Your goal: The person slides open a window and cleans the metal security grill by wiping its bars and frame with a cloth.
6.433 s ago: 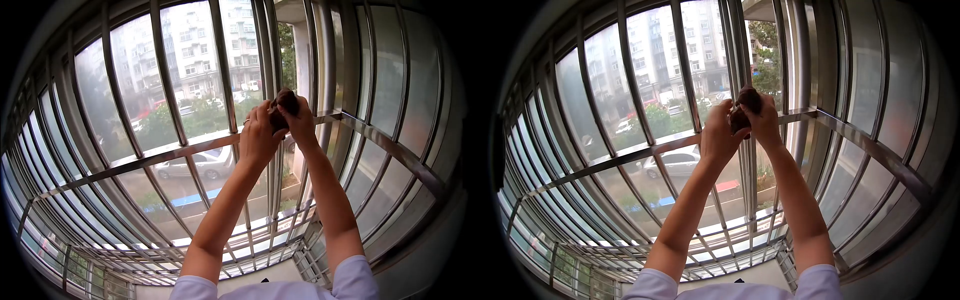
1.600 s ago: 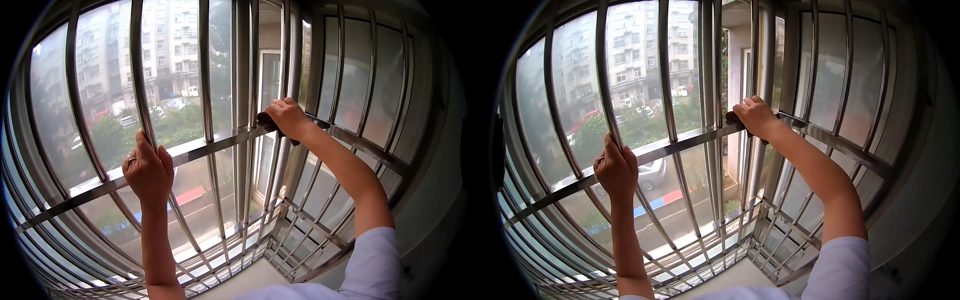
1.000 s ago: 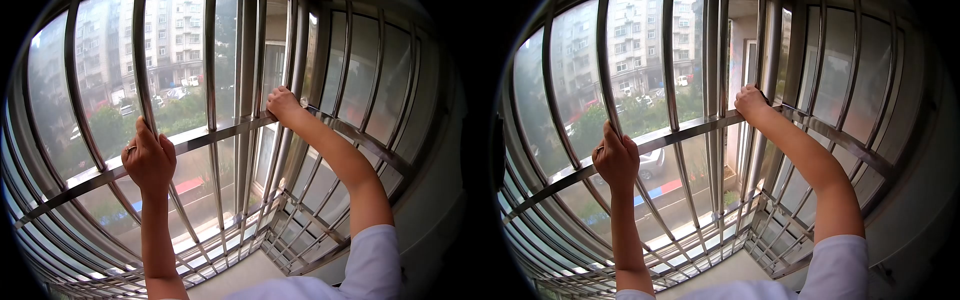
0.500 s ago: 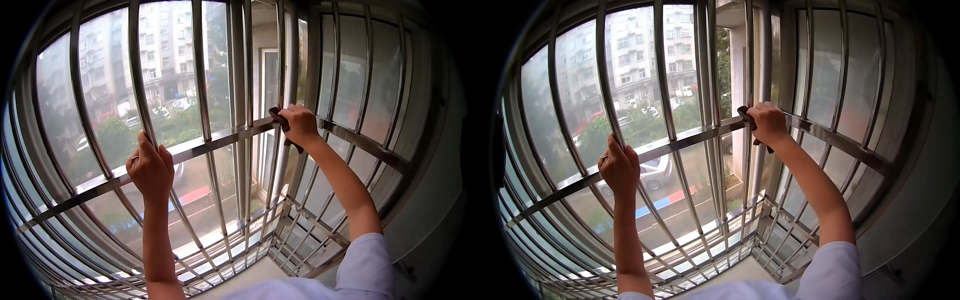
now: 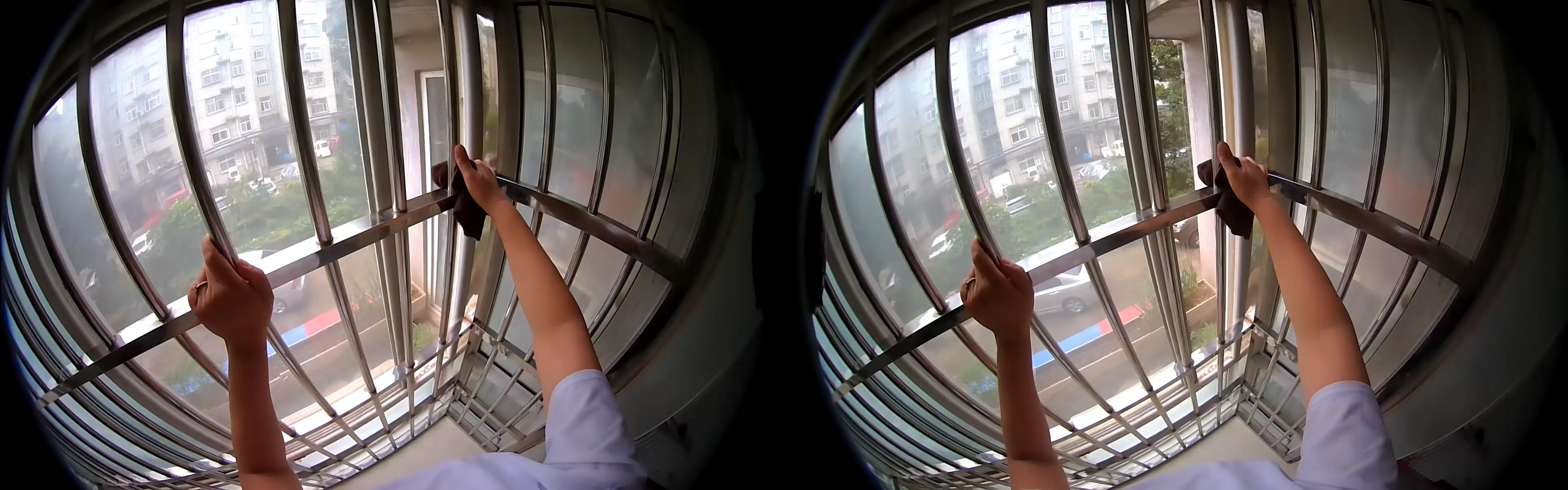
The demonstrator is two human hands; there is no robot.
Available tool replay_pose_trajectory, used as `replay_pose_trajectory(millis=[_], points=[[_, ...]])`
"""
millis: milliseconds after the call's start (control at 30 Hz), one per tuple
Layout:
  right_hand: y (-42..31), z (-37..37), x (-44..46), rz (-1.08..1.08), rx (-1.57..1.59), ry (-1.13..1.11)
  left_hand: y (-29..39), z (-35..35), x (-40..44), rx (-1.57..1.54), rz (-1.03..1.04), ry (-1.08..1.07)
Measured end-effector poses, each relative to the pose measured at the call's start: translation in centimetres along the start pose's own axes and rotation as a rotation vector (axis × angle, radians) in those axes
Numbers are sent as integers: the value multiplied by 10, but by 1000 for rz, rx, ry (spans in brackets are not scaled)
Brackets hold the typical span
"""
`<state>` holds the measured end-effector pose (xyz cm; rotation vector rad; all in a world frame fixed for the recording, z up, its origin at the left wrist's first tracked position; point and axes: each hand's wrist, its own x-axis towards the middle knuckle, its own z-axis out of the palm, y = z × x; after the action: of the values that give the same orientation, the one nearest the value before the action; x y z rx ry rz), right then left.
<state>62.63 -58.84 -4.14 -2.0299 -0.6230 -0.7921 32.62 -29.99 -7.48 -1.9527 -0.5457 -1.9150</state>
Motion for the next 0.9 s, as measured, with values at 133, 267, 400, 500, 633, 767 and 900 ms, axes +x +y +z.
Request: replay_pose_trajectory(millis=[133,267,400,500,633,767,900], points=[[27,25,-1,-192,23,172,2,2,-1,32,7,16],[14,26,-32,-371,-117,378,0,3,-3,30,10,14],[15,11,-36,-491,-316,377,-3,-2,-4,-46,29,-46],[26,-27,-34,-739,-575,322,-6,1,-5,-45,29,-31],[62,-64,-43,-829,-973,209,-10,6,-7,-12,29,-44],[59,-114,-81,-823,-937,206,-14,7,-8,-12,43,-68],[54,-192,-149,-718,-968,253,-16,7,-8,-88,41,-80]])
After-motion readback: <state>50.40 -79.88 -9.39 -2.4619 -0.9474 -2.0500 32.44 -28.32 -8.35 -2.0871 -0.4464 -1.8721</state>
